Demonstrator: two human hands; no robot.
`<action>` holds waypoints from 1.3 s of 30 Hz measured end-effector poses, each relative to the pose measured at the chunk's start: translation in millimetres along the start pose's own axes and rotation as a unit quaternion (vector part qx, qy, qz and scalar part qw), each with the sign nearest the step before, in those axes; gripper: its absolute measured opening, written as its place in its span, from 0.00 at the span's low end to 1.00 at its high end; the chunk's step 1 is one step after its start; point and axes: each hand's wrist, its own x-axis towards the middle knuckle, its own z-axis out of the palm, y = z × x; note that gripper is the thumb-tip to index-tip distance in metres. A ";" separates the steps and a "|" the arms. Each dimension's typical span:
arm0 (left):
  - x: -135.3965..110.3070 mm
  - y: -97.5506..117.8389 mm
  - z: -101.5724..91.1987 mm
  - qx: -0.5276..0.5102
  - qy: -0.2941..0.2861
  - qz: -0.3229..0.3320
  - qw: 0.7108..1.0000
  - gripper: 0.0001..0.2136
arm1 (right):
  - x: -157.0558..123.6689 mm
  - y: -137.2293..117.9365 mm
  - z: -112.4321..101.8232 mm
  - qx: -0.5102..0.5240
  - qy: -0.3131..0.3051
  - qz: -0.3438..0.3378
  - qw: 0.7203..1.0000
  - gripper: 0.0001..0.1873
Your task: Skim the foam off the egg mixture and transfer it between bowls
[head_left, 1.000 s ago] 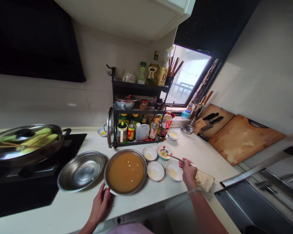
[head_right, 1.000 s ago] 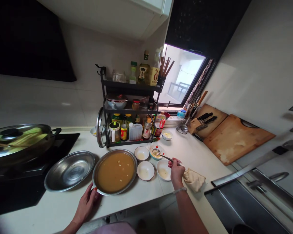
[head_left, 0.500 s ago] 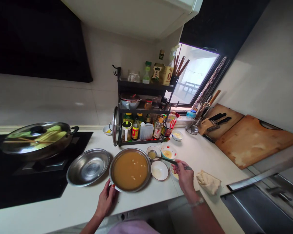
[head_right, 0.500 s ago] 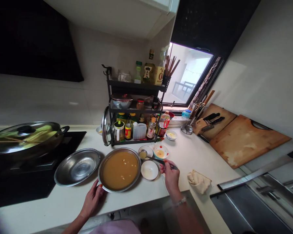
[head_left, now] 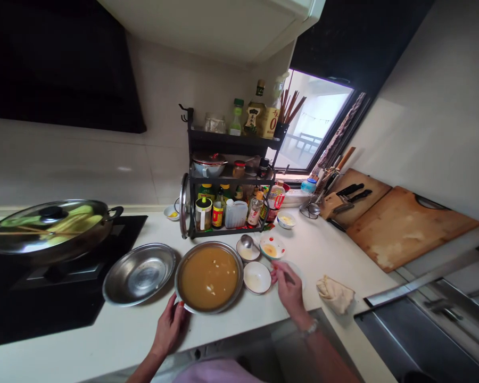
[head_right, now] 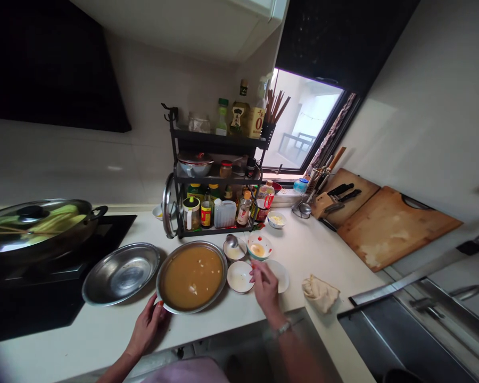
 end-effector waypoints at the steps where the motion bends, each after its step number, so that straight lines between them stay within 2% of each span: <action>1: 0.2 0.3 -0.3 0.004 0.003 0.001 1.000 0.36 | 7.1 9.0 -6.6 -0.013 0.047 0.027 0.998 0.15; 3: 0.5 0.8 -1.0 0.017 0.007 0.005 1.000 0.36 | 19.7 30.9 -20.1 -0.033 0.102 0.073 0.992 0.18; 8: 1.1 -0.3 -1.3 0.023 0.001 0.005 1.000 0.37 | 33.5 78.1 -42.2 -0.036 0.137 0.121 0.983 0.23; 13: 0.6 0.6 -0.7 0.013 0.006 0.002 1.000 0.38 | 30.3 94.0 -37.4 0.015 0.165 0.176 0.970 0.22; 18: -0.1 5.3 -1.6 0.019 0.013 0.002 1.000 0.37 | 33.4 99.0 -31.0 0.051 0.254 0.230 0.938 0.19; 22: -0.7 7.8 -2.3 0.010 0.012 0.004 1.000 0.34 | 39.0 91.9 -36.4 0.090 0.280 0.246 0.923 0.17; 29: -0.8 5.6 -1.7 0.008 0.007 -0.004 1.000 0.37 | 42.4 56.4 -42.9 0.124 0.270 0.237 0.925 0.19; 34: -1.2 6.6 -1.4 0.006 0.009 -0.007 1.000 0.38 | 34.3 20.5 -33.5 0.153 0.213 0.231 0.937 0.19; 39: -1.5 8.8 -2.3 -0.003 0.016 -0.002 1.000 0.36 | 12.4 -5.8 -5.2 0.178 0.124 0.244 0.945 0.18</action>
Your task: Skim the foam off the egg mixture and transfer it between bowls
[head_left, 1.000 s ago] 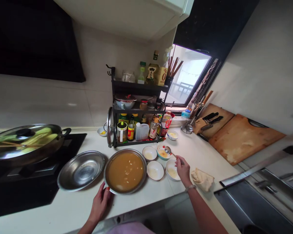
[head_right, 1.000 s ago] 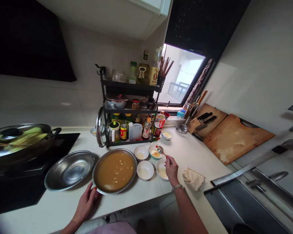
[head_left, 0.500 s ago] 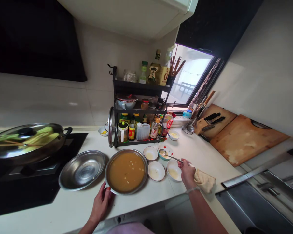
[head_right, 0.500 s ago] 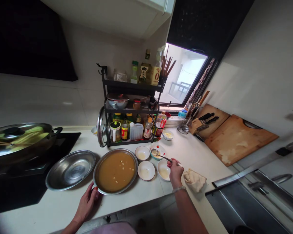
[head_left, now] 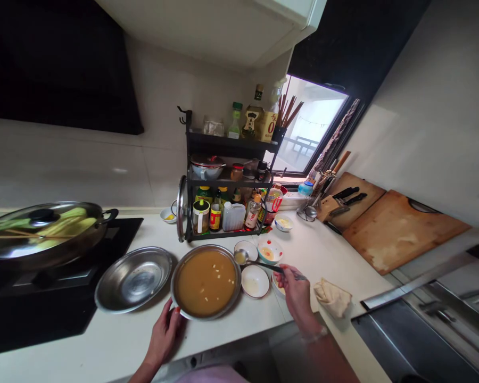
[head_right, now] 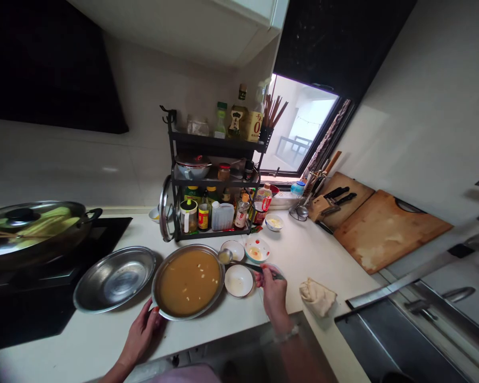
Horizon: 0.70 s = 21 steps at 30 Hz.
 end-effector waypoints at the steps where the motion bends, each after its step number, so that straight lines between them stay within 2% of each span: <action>1: -0.3 0.8 0.0 -0.007 -0.001 -0.001 1.000 0.36 | -7.2 3.3 5.5 -0.007 -0.011 0.003 1.000 0.18; 4: -2.1 4.8 0.7 -0.041 -0.001 -0.011 0.999 0.36 | -29.2 16.7 19.6 -0.038 -0.053 -0.002 0.998 0.20; 7: -5.8 10.8 -1.0 -0.086 0.011 -0.023 0.996 0.37 | -51.8 27.8 27.2 -0.090 -0.126 -0.066 0.986 0.19; 10: -10.6 18.6 -9.2 -0.082 0.022 -0.023 0.996 0.39 | -68.3 28.6 26.9 -0.142 -0.244 -0.178 0.943 0.14; 12: -12.1 26.5 -16.9 -0.057 0.046 -0.020 0.997 0.40 | -70.4 23.1 22.4 -0.156 -0.292 -0.240 0.912 0.13; 13: -11.6 32.2 -20.4 -0.050 0.058 -0.016 0.997 0.41 | -67.8 19.0 18.9 -0.156 -0.293 -0.260 0.907 0.14; 15: -6.6 48.7 -23.9 -0.045 0.061 -0.001 0.997 0.40 | -55.3 9.7 9.0 -0.154 -0.253 -0.272 0.916 0.14; 17: 4.9 72.4 -19.5 -0.030 0.035 0.021 0.999 0.37 | -35.0 1.2 -4.4 -0.148 -0.162 -0.258 0.941 0.13; 19: 22.7 101.1 -4.7 -0.014 0.006 0.043 0.999 0.34 | -11.1 -3.8 -20.2 -0.152 -0.094 -0.241 0.954 0.13; 21: 45.4 130.9 20.5 0.006 -0.055 0.074 0.996 0.30 | 12.1 -3.2 -36.3 -0.167 -0.043 -0.226 0.959 0.13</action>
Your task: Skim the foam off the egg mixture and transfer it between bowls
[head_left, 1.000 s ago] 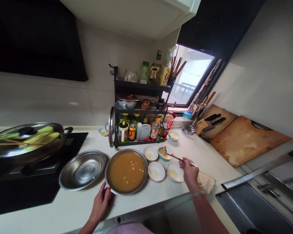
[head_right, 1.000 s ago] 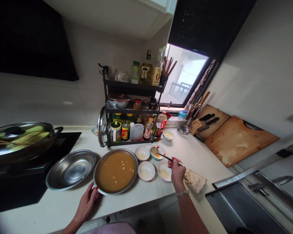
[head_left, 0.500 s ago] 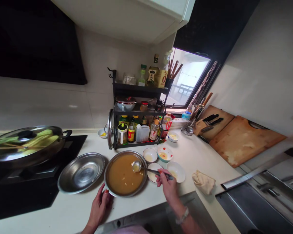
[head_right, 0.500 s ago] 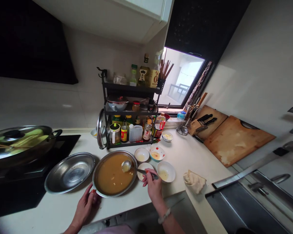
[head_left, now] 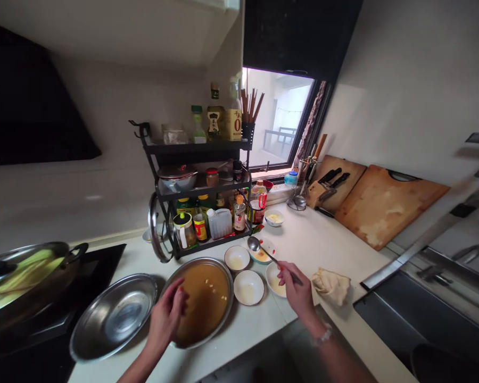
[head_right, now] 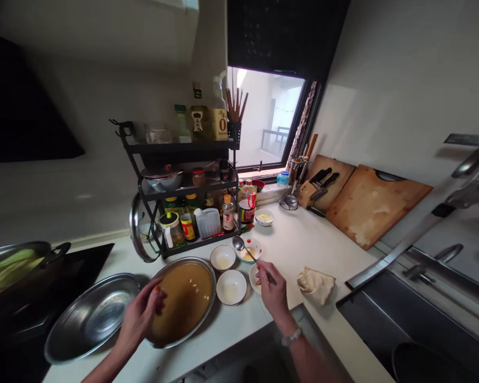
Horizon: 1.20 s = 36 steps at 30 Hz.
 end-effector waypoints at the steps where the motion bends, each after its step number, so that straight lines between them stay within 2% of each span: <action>1: 16.0 12.3 14.3 0.020 -0.038 0.021 0.999 0.27 | 6.9 9.0 -6.2 -0.008 0.013 0.012 1.000 0.13; 3: 48.6 33.6 48.1 0.092 -0.104 0.071 0.988 0.24 | 16.2 28.3 -15.2 -0.015 0.016 0.031 0.999 0.14; 5: 79.3 49.6 86.3 0.222 -0.152 0.118 0.956 0.21 | 21.3 47.4 -20.0 -0.016 0.001 0.037 0.999 0.15; 6: 93.1 55.4 106.1 0.294 -0.171 0.142 0.929 0.19 | 23.0 56.3 -21.4 -0.017 -0.009 0.035 0.999 0.15; 8: 116.7 62.7 145.1 0.333 -0.186 0.152 0.912 0.16 | 26.8 71.9 -23.3 -0.025 -0.031 0.022 0.999 0.15; 12: 146.0 63.8 212.5 0.392 -0.235 0.149 0.877 0.11 | 38.0 91.4 -29.3 -0.051 -0.077 -0.018 0.996 0.15; 16: 159.5 54.0 257.3 0.446 -0.284 0.111 0.841 0.10 | 47.7 99.1 -37.8 -0.056 -0.111 -0.032 0.992 0.16; 19: 165.4 45.0 274.3 0.479 -0.306 0.070 0.819 0.16 | 49.3 104.8 -43.0 -0.046 -0.128 -0.034 0.990 0.16; 24: 167.3 42.1 282.4 0.520 -0.308 0.039 0.796 0.17 | 49.9 114.9 -49.5 -0.021 -0.129 -0.033 0.991 0.16; 29: 161.2 57.5 286.5 0.542 -0.288 0.077 0.785 0.12 | 55.4 118.0 -56.7 -0.016 -0.133 -0.048 0.990 0.15; 36: 151.6 73.9 290.6 0.557 -0.266 0.128 0.776 0.14 | 57.7 116.4 -73.0 -0.011 -0.140 -0.061 0.988 0.13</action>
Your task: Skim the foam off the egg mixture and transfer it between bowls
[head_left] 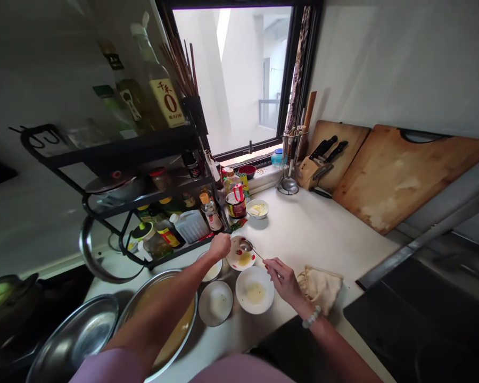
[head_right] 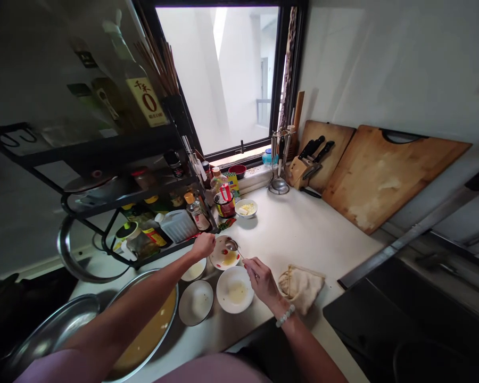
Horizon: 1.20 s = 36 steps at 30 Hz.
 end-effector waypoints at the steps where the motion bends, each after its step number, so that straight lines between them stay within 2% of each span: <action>1: -1.2 0.9 -0.1 0.001 0.002 0.002 1.000 0.14 | -1.0 -0.1 -2.1 0.005 -0.007 0.006 1.000 0.13; 4: -4.4 2.1 1.4 -0.001 0.006 0.001 1.000 0.14 | -3.5 2.4 -4.8 0.044 -0.003 0.064 0.997 0.13; 6: -5.7 1.6 3.0 -0.006 0.007 -0.005 1.000 0.14 | -3.2 5.9 -2.9 0.086 0.040 0.137 0.986 0.14; 9: -6.1 -1.9 5.1 -0.018 0.009 -0.023 1.000 0.14 | 2.6 10.0 3.4 0.152 0.124 0.245 0.950 0.17; 12: -5.3 -7.6 7.0 -0.034 0.007 -0.049 0.998 0.13 | 12.4 8.5 8.5 0.203 0.174 0.300 0.915 0.19; 16: -1.6 -14.4 10.0 -0.059 -0.002 -0.078 0.995 0.12 | 23.9 -0.8 8.2 0.236 0.187 0.306 0.903 0.20; 19: 3.3 -17.6 12.6 -0.077 -0.017 -0.092 0.993 0.11 | 29.8 -8.2 4.9 0.226 0.188 0.298 0.908 0.19; 23: 9.6 -19.8 15.7 -0.100 -0.034 -0.099 0.989 0.18 | 34.6 -16.7 0.3 0.207 0.189 0.293 0.914 0.20; 27: 11.5 -19.9 16.9 -0.133 -0.038 -0.092 0.986 0.17 | 37.0 -27.2 -4.0 0.205 0.192 0.289 0.915 0.20; 32: 5.1 -26.2 7.6 -0.182 -0.009 -0.089 0.979 0.16 | 37.8 -42.8 -5.9 0.197 0.188 0.281 0.920 0.19; 34: -2.6 -34.9 -1.6 -0.199 0.018 -0.092 0.975 0.13 | 36.9 -49.4 -3.6 0.196 0.179 0.276 0.924 0.19; 36: -15.7 -48.3 -12.8 -0.216 0.048 -0.095 0.971 0.16 | 35.1 -56.9 1.5 0.199 0.167 0.270 0.927 0.19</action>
